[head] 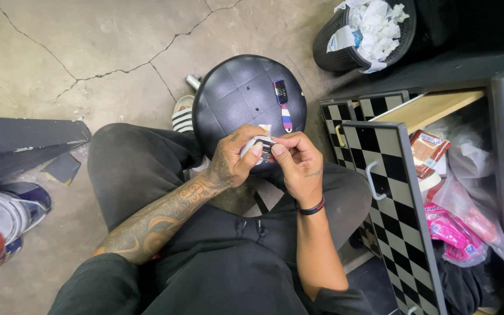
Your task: The person retrieves a comb and a hair clipper from a drawer, then cleans the clipper blades with the comb. They then retrieve a roll of tape, tear off a piece, and apply it to the clipper.
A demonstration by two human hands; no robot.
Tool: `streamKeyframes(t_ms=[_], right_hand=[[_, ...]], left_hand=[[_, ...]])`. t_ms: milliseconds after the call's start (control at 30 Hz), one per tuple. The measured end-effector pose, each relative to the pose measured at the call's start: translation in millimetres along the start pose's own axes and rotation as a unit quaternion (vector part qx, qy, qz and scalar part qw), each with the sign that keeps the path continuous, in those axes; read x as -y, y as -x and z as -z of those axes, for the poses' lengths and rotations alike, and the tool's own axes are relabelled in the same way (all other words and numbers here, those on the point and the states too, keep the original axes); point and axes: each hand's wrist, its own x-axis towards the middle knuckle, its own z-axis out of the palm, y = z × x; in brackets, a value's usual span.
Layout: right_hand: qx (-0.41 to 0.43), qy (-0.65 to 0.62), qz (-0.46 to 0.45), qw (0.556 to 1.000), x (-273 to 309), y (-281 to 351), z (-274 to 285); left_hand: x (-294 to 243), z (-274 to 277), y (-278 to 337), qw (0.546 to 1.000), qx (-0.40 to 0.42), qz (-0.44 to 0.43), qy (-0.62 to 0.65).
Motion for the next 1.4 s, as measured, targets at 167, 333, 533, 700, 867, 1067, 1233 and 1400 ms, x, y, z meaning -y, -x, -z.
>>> streamKeyframes(t_ms=[167,333,533,700,867,1067,1233,1400], right_hand=[[-0.011,-0.003,0.009,1.000,-2,-1,-4],[-0.013,-0.007,0.017,1.000,-8,0,-3],[-0.026,0.002,0.019,0.999,0,0,-8],[-0.037,-0.020,0.009,0.999,-9,3,-8],[-0.048,-0.037,-0.013,0.998,-13,2,-11],[-0.052,-0.059,-0.032,0.996,-28,2,-16],[-0.060,-0.080,-0.026,0.995,-41,5,-11],[-0.078,-0.057,0.001,0.995,-10,8,-10]], left_hand=[[0,2,-2,1.000,0.002,0.004,-0.021],[4,1,-1,0.999,0.006,0.038,-0.008],[5,2,1,0.998,0.018,0.056,0.009],[9,3,0,0.999,0.020,0.038,0.007],[15,4,1,0.999,0.017,0.037,0.011],[28,5,8,0.999,0.013,0.052,-0.007],[14,-3,3,0.997,0.029,0.074,-0.001],[-13,-5,-7,0.995,0.063,0.071,0.006]])
